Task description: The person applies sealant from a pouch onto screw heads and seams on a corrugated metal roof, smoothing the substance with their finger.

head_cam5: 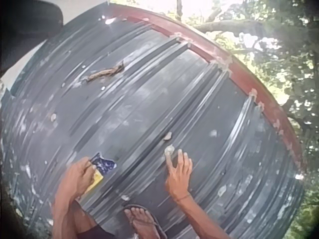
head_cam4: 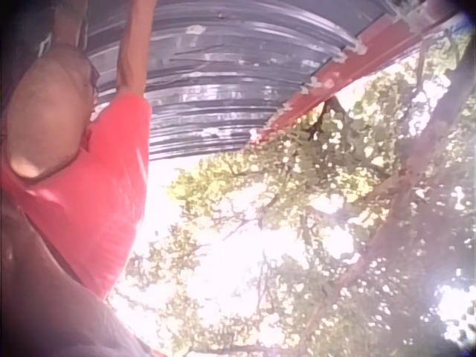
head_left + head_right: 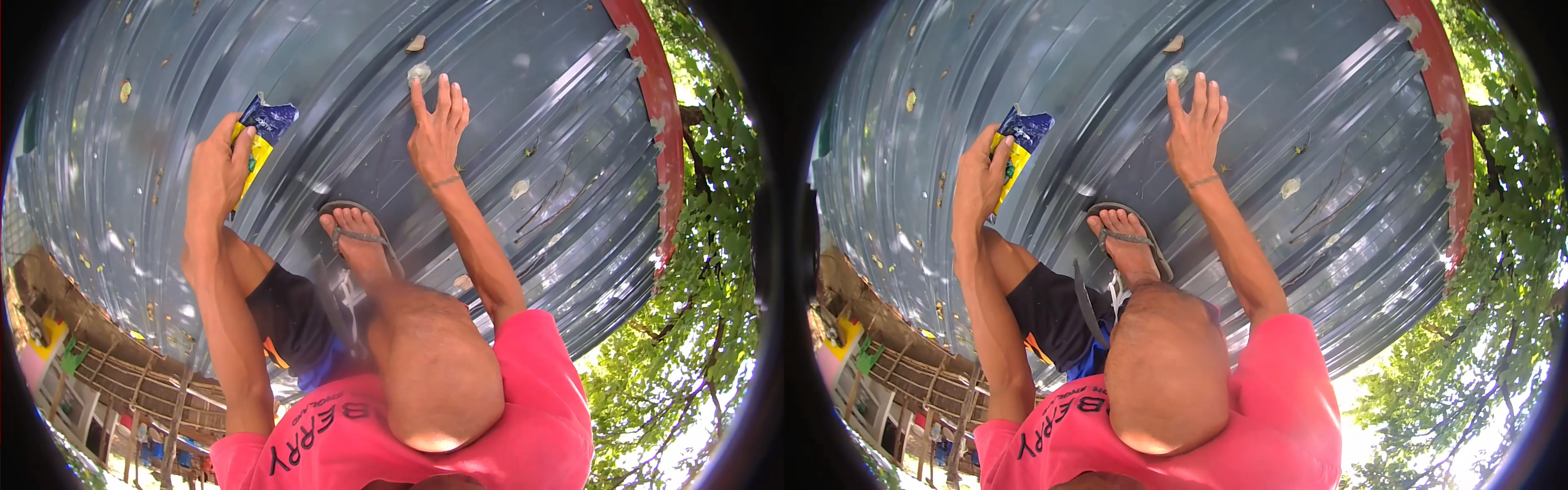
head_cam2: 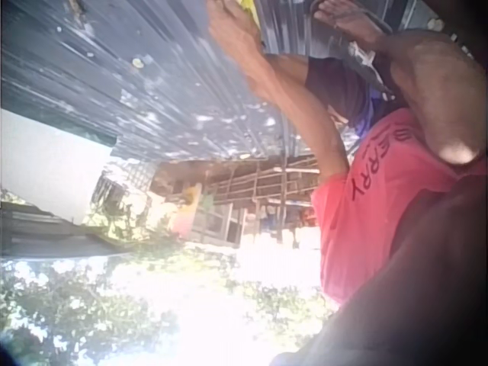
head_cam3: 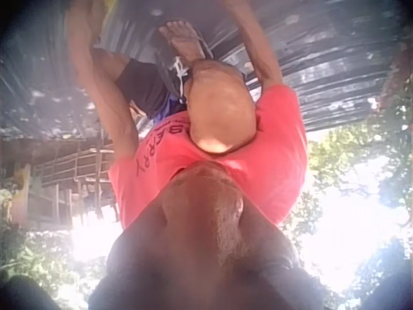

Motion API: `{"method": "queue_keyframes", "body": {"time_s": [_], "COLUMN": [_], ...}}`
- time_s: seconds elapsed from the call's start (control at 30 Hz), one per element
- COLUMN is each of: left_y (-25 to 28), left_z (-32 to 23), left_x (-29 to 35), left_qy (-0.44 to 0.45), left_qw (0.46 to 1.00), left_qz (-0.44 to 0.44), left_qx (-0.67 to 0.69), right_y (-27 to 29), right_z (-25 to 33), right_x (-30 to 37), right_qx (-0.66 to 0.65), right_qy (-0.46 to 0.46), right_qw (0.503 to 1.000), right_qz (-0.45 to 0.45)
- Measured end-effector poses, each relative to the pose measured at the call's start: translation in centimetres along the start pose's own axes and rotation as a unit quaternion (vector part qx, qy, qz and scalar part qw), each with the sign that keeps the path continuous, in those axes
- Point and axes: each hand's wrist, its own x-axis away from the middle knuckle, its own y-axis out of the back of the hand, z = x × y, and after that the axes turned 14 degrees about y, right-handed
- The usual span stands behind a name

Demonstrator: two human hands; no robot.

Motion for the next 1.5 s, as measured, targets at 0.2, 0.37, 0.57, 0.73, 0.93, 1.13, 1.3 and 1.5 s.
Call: {"method": "queue_keyframes", "body": {"time_s": [0.2, 0.37, 0.57, 0.73, 0.93, 1.13, 1.3, 1.5], "left_y": [0.3, 0.2, -0.3, 0.1, -0.2, -0.2, -0.4, -0.9], "left_z": [-0.3, -0.6, -0.1, -0.3, 0.0, -0.9, 0.4, 1.3], "left_x": [0.1, 0.3, 0.2, 0.1, -0.3, 0.1, -0.5, -1.3], "left_qy": [0.016, 0.000, -0.005, -0.007, -0.027, -0.035, -0.037, -0.028], "left_qw": [1.000, 1.000, 1.000, 1.000, 0.999, 0.998, 0.998, 0.997], "left_qz": [0.005, 0.009, -0.005, -0.002, -0.010, -0.025, -0.034, -0.040], "left_qx": [-0.009, -0.003, 0.024, 0.024, 0.024, 0.034, 0.044, 0.052], "right_y": [0.7, 0.2, -1.2, -0.4, 2.6, 12.9, 20.3, 13.9], "right_z": [-1.7, -0.5, 1.0, 1.9, 2.5, -3.8, -8.2, -8.1], "right_x": [1.5, 1.1, 0.5, -1.4, -1.5, -4.0, -7.0, -6.3], "right_qx": [0.033, -0.029, 0.010, 0.030, -0.056, -0.031, -0.081, -0.431], "right_qy": [0.016, -0.022, -0.010, 0.009, 0.013, -0.112, -0.132, -0.222], "right_qw": [0.999, 0.999, 1.000, 0.999, 0.997, 0.956, 0.853, 0.824], "right_qz": [0.024, 0.018, 0.009, 0.014, -0.049, -0.271, -0.498, -0.292]}}
